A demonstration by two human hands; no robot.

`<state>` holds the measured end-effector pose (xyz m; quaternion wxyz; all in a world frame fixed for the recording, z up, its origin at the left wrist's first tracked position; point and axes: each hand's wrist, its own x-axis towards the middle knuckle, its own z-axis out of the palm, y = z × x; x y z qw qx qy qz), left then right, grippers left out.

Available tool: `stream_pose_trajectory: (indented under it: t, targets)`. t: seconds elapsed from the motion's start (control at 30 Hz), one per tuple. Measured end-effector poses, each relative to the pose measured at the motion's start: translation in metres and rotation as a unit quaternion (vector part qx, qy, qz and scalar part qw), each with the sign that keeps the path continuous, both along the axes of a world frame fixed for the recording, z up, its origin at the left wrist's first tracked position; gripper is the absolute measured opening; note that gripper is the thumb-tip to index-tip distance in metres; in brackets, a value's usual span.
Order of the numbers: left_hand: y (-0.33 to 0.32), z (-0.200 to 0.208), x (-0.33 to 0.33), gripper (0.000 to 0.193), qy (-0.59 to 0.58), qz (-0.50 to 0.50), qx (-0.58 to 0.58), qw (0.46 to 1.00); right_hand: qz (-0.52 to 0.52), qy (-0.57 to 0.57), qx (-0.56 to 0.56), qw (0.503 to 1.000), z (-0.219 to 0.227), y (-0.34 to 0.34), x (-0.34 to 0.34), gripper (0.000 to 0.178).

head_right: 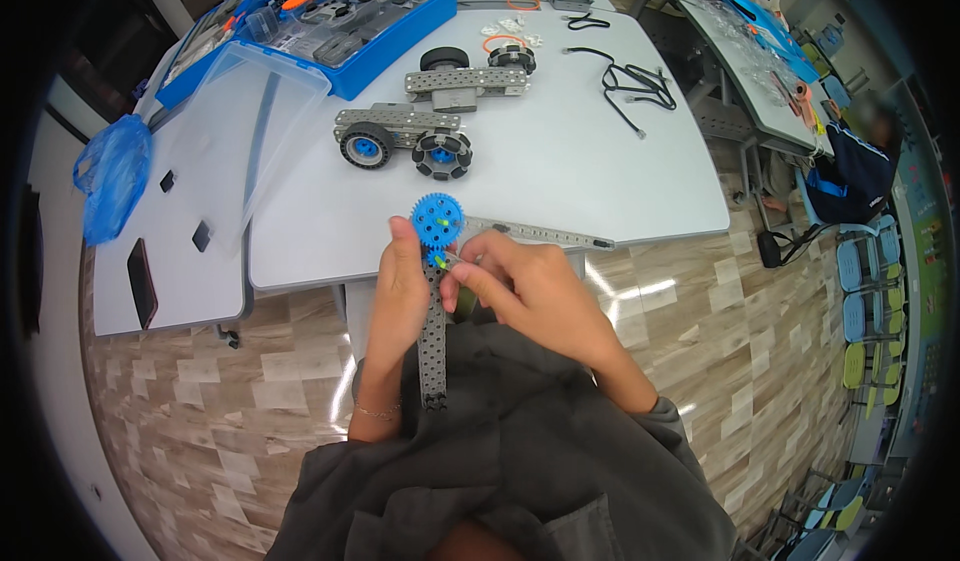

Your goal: The person assembles a small mechanical device using plastic beams, gears, wheels, and connectors. They attach a blue gear to a beam, connect wheels to a chassis, and repeatedly pick up, inspect, and reposition components on the table.

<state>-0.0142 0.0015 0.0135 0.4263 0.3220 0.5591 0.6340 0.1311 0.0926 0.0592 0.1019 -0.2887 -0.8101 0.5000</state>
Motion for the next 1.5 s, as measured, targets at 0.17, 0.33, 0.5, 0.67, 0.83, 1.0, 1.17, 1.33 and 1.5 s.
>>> stream_pose_trajectory:
  t: [0.17, 0.33, 0.5, 0.67, 0.83, 1.0, 1.17, 1.33, 1.5]
  targets:
    - [0.002, -0.008, 0.005, 0.078, 0.015, 0.087, -0.019, 0.996, -0.01, 0.06, -0.083, 0.995, -0.01, -0.014, -0.009, 0.02]
    - [0.008, -0.013, 0.001, 0.08, -0.016, 0.086, -0.049, 0.995, -0.016, 0.097, -0.161, 0.982, -0.029, -0.01, -0.016, 0.021]
    - [0.01, -0.011, -0.005, 0.081, -0.043, 0.074, -0.045, 0.995, -0.017, 0.146, -0.215, 0.965, -0.04, -0.01, -0.018, 0.019]
    - [0.01, -0.011, -0.006, 0.076, -0.057, 0.058, -0.043, 0.996, 0.009, 0.176, -0.228, 0.958, -0.046, -0.008, -0.015, 0.018]
    - [0.013, -0.012, -0.008, 0.07, -0.05, 0.044, -0.028, 0.997, 0.018, 0.196, -0.216, 0.956, -0.051, -0.006, -0.013, 0.018]
    - [0.011, -0.011, -0.01, 0.068, -0.09, 0.015, -0.023, 0.996, 0.031, 0.217, -0.166, 0.961, -0.056, -0.005, -0.013, 0.016]
    - [0.009, -0.009, -0.011, 0.068, -0.118, 0.001, -0.01, 0.993, 0.044, 0.22, -0.123, 0.967, -0.061, -0.002, -0.013, 0.014]
    - [0.01, -0.01, -0.009, 0.068, -0.11, 0.014, -0.017, 0.994, 0.061, 0.223, -0.076, 0.97, -0.064, 0.0, -0.012, 0.012]
    - [0.009, -0.012, -0.01, 0.068, -0.114, 0.012, -0.017, 0.993, 0.076, 0.23, 0.01, 0.97, -0.054, 0.001, -0.015, 0.013]
